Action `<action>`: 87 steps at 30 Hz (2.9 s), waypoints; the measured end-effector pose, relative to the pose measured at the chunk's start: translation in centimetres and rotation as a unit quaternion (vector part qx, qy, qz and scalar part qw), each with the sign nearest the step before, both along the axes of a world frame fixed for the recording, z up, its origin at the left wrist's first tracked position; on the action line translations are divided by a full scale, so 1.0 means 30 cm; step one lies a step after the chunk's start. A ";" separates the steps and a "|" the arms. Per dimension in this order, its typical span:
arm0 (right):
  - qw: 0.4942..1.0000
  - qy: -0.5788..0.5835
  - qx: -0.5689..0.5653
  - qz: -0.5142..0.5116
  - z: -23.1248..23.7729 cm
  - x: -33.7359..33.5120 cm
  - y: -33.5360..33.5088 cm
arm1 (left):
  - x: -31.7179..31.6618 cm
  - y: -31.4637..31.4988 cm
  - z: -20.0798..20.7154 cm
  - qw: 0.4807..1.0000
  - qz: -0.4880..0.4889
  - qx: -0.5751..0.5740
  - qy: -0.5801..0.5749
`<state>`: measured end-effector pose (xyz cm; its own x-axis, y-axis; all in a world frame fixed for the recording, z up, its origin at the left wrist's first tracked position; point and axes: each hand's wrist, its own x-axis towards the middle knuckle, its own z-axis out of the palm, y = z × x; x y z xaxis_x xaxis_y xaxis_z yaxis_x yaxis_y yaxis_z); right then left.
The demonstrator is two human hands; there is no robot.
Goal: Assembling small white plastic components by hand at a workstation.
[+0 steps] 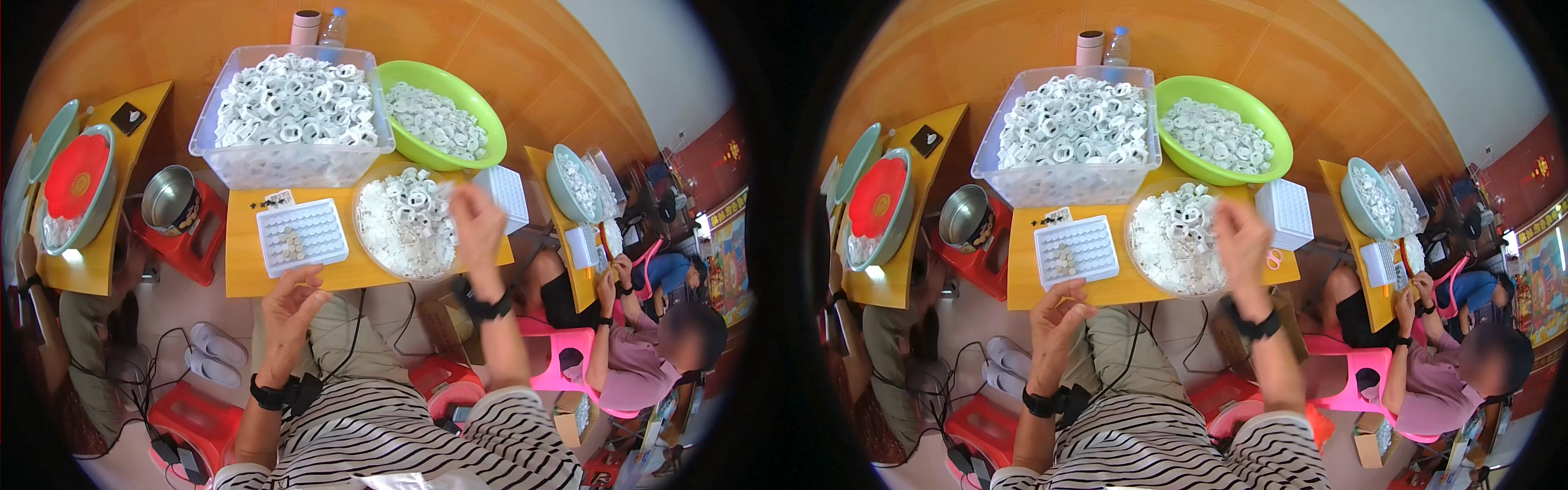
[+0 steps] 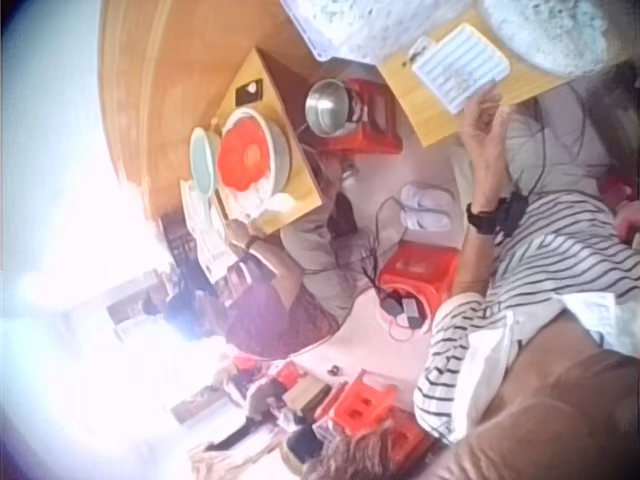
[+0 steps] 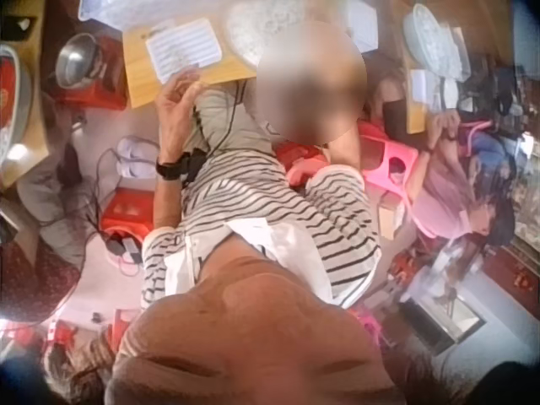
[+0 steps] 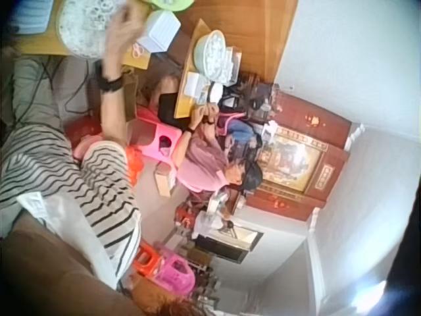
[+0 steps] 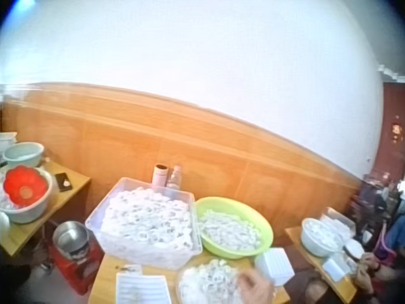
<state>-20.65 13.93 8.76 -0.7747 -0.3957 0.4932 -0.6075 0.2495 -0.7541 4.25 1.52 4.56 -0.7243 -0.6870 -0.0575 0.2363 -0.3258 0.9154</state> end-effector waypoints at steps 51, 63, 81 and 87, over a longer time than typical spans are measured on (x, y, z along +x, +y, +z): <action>0.941 -0.293 0.043 0.162 -0.042 0.098 -0.032 | 0.020 -0.039 -0.058 0.987 -0.049 0.149 0.023; 0.803 -0.540 -0.079 0.238 -0.112 0.403 -0.091 | -0.034 0.027 -0.050 0.994 -0.021 0.070 0.085; 0.874 -0.420 -0.016 0.243 -0.154 0.468 -0.073 | 0.009 0.000 -0.137 0.961 -0.105 0.226 0.119; 0.970 -0.227 0.059 0.065 -0.168 0.295 0.006 | 0.024 -0.006 -0.142 0.960 -0.105 0.236 0.112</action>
